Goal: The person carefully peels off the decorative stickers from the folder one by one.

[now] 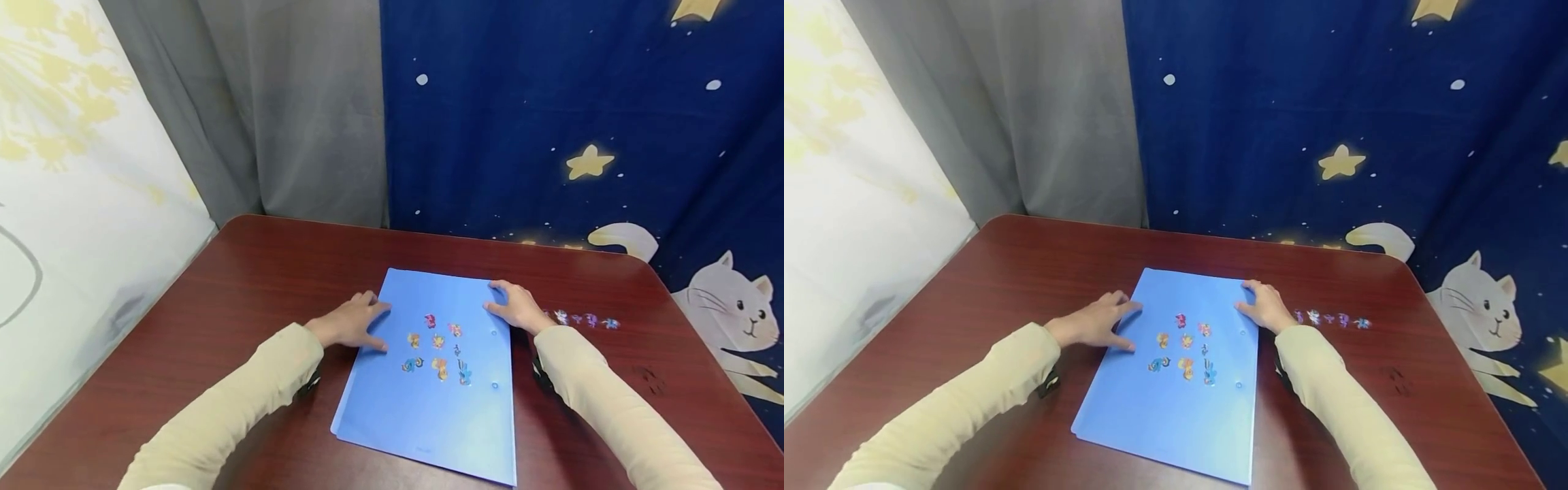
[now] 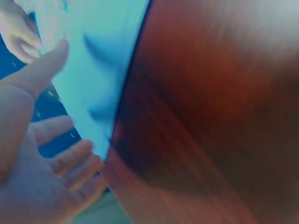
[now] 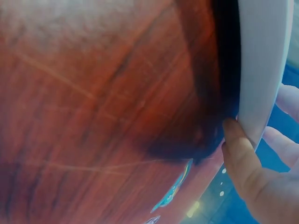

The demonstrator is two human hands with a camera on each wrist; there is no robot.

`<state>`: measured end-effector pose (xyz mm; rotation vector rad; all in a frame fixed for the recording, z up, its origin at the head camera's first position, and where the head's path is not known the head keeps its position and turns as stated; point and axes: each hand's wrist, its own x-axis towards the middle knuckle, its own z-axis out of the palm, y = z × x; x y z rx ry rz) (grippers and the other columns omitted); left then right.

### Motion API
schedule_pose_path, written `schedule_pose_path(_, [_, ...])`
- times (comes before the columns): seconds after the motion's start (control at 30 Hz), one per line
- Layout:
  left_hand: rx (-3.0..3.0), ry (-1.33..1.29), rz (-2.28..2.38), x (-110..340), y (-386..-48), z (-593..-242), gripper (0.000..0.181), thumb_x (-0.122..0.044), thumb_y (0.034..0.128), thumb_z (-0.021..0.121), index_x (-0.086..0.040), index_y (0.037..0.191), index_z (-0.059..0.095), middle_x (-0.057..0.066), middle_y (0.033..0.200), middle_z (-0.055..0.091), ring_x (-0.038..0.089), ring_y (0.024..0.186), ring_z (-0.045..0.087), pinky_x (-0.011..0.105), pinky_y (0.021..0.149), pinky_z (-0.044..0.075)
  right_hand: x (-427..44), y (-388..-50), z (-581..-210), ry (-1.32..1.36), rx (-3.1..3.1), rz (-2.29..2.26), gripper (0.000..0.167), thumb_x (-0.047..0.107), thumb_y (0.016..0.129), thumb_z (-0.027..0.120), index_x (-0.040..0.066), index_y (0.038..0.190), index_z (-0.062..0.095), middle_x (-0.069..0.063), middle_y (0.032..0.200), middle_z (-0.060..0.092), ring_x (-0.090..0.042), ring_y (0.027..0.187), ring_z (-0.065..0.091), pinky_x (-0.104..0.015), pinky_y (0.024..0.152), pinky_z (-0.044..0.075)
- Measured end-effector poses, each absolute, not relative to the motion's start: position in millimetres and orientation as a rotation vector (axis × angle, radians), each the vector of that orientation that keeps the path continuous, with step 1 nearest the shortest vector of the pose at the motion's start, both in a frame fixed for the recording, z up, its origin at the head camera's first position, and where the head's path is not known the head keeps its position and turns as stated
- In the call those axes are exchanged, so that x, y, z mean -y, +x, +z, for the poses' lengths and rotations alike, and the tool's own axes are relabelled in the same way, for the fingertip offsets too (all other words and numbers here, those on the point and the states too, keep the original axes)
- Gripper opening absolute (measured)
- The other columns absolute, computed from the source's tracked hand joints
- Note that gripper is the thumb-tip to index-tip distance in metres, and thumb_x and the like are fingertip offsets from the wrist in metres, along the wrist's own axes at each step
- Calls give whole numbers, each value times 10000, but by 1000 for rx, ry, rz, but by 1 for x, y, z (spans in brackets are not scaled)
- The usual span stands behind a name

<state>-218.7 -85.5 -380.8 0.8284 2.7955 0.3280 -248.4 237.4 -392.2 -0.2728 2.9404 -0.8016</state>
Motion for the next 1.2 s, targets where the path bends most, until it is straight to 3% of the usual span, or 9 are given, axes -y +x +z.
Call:
schedule_pose_path(0.27, [-2677,886,407,71,-251,-388,829,-496,700,684,-189,1382,327,108,1407,238,285,1247,217,446,986,267,-237,-239,-399,-266,-2925,-801,510,208,851,592,-33,1269,424,-290,1268,394,-422,1177,342,-533,941,282])
schedule_pose_path(0.43, [-2639,873,380,67,-257,-395,775,-484,710,680,-256,1371,347,50,1452,173,275,1291,150,464,1004,220,-239,-229,-397,-379,-3023,-735,495,203,820,635,-38,1224,478,-300,1247,392,-428,1150,343,-526,929,298])
schedule_pose_path(0.6, [-2600,897,437,67,-253,-403,779,-502,719,661,-263,1380,326,51,1461,141,279,1296,131,478,1005,213,-233,-173,-383,-810,-3080,-604,447,191,768,691,-13,1143,557,-269,1215,438,-412,1104,402,-515,894,347])
schedule_pose_path(0.73, [-2604,892,427,71,-252,-406,782,-512,724,651,-278,1386,306,39,1465,121,270,1303,110,484,1010,192,-215,-108,-377,-1202,-2855,-439,434,362,805,629,73,1125,591,-147,1207,504,-293,1110,456,-424,857,419])
schedule_pose_path(0.83, [-2626,903,425,73,-255,-404,775,-500,728,655,-269,1384,313,40,1464,126,269,1304,107,487,1012,177,-204,-76,-378,-1315,-2700,-374,455,458,844,531,138,1165,579,-64,1245,495,-219,1136,455,-355,808,462])
schedule_pose_path(1.07, [-2637,933,340,75,-261,-399,769,-538,745,613,-257,1390,301,61,1466,115,288,1309,99,488,1017,161,-200,-59,-399,-1240,-2750,-379,422,414,897,466,154,1222,538,-17,1282,465,-200,1167,426,-356,827,450])
schedule_pose_path(1.2, [-2687,981,185,80,-260,-395,742,-532,753,607,-225,1376,343,114,1442,168,309,1297,136,487,1022,147,-209,-61,-403,-1308,-2862,-348,374,344,873,544,130,1178,571,-38,1259,481,-211,1142,445,-350,812,457])
